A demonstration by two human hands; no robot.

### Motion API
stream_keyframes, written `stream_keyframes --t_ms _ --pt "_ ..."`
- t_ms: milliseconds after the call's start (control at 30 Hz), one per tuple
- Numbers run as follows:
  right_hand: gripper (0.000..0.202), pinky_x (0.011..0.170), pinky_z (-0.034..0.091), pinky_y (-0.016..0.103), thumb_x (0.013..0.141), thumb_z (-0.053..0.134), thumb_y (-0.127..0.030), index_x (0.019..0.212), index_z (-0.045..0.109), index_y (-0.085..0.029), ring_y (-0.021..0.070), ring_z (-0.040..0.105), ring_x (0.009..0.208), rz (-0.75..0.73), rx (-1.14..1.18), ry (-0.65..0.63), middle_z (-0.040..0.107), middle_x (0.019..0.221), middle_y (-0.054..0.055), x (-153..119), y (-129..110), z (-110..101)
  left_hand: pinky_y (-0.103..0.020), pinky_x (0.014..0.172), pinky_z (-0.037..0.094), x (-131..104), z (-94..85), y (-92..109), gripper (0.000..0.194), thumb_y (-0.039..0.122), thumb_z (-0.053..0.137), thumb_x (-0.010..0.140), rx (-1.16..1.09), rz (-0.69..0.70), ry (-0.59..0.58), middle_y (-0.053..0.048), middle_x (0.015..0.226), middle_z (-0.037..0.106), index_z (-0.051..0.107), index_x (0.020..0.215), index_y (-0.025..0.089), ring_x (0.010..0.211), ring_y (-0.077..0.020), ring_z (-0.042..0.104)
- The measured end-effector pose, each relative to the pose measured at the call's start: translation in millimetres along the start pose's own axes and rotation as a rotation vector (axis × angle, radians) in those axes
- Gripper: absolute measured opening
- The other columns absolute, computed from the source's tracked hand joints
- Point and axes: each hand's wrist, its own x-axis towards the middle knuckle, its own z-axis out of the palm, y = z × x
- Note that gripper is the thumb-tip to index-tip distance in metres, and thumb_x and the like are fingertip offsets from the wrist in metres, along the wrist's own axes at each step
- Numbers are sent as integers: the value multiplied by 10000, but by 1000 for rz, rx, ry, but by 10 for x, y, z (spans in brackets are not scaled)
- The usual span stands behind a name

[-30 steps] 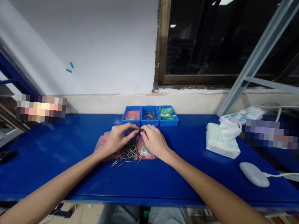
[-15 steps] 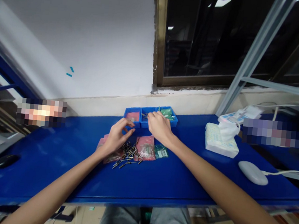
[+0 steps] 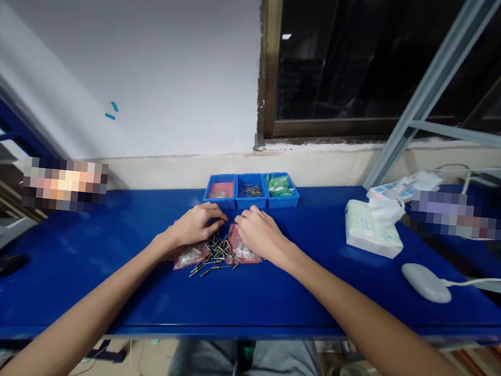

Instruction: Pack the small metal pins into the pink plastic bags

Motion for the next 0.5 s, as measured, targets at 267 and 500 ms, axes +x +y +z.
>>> stream_keyframes --t_ms 267,500 --pt "170 866 406 369 951 525 -163 886 682 -155 241 582 910 -27 65 22 678 915 108 -7 30 116 -396 868 497 11 107 87 222 365 613 887 -80 66 13 -77 950 692 710 976 186 915 -232 634" --pt "138 857 410 362 923 556 -131 885 684 -163 235 583 894 -16 114 41 679 914 99 -7 17 130 -363 825 489 21 183 78 135 246 592 881 -71 85 62 -79 892 673 702 895 170 880 -223 623"
